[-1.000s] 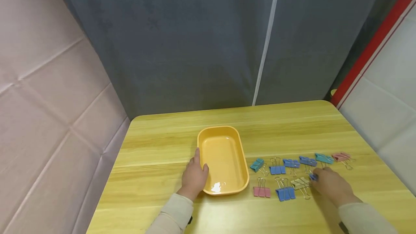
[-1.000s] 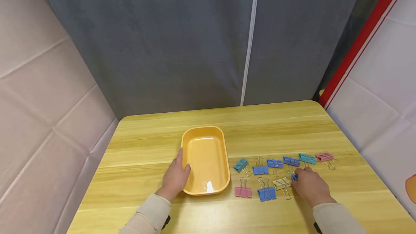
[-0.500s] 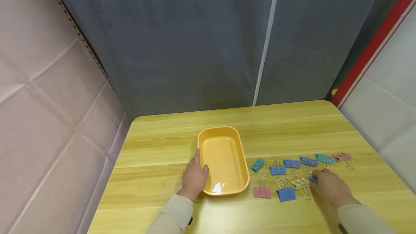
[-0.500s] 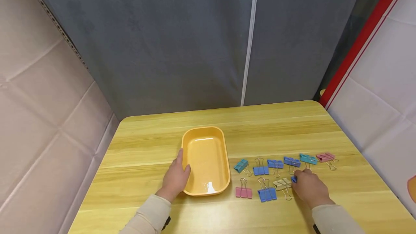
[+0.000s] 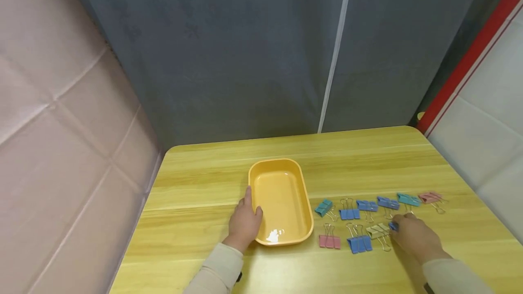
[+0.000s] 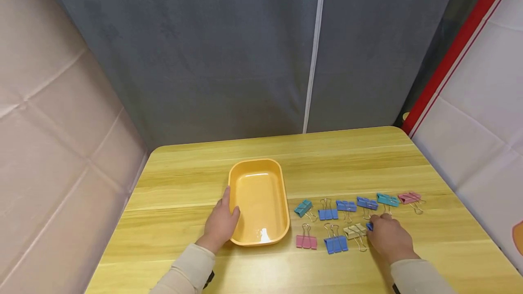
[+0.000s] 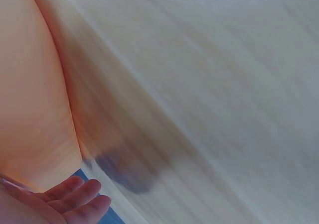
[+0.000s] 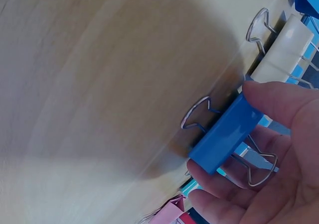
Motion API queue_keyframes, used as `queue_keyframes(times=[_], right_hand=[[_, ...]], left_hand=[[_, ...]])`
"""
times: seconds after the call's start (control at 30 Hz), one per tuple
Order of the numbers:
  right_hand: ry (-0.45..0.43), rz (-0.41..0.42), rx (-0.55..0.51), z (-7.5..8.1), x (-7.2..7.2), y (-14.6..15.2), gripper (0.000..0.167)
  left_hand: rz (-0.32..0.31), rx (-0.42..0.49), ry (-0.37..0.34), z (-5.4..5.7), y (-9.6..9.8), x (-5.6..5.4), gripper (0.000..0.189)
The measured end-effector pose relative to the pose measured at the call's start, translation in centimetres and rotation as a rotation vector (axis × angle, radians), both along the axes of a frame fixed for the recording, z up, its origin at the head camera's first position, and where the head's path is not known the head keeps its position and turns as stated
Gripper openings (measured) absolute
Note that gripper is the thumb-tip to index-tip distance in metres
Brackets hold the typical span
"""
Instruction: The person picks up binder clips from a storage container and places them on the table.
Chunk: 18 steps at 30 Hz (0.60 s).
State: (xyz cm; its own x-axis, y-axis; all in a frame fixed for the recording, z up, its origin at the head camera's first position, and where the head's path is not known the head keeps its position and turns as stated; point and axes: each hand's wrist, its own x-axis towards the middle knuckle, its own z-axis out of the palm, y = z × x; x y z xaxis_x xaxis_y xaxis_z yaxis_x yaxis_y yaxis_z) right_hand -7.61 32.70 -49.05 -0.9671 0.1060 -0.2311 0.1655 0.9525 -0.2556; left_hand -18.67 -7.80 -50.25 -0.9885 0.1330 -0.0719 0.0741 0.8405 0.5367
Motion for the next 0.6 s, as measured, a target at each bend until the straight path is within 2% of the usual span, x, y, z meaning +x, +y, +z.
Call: queue_keyframes(times=[0.33, 0.6], right_hand=[[-0.025, -0.003, 0.013, -0.4, 0.06, 0.07, 0.044], [0.034, 0.009, 0.023, 0.37, -0.03, 0.32, 0.041]], left_hand=[[-0.005, 0.0, 0.016, 0.03, 0.02, 0.08, 0.067], [-0.002, 0.014, 0.015, 0.09, 0.09, 0.11, 0.067]])
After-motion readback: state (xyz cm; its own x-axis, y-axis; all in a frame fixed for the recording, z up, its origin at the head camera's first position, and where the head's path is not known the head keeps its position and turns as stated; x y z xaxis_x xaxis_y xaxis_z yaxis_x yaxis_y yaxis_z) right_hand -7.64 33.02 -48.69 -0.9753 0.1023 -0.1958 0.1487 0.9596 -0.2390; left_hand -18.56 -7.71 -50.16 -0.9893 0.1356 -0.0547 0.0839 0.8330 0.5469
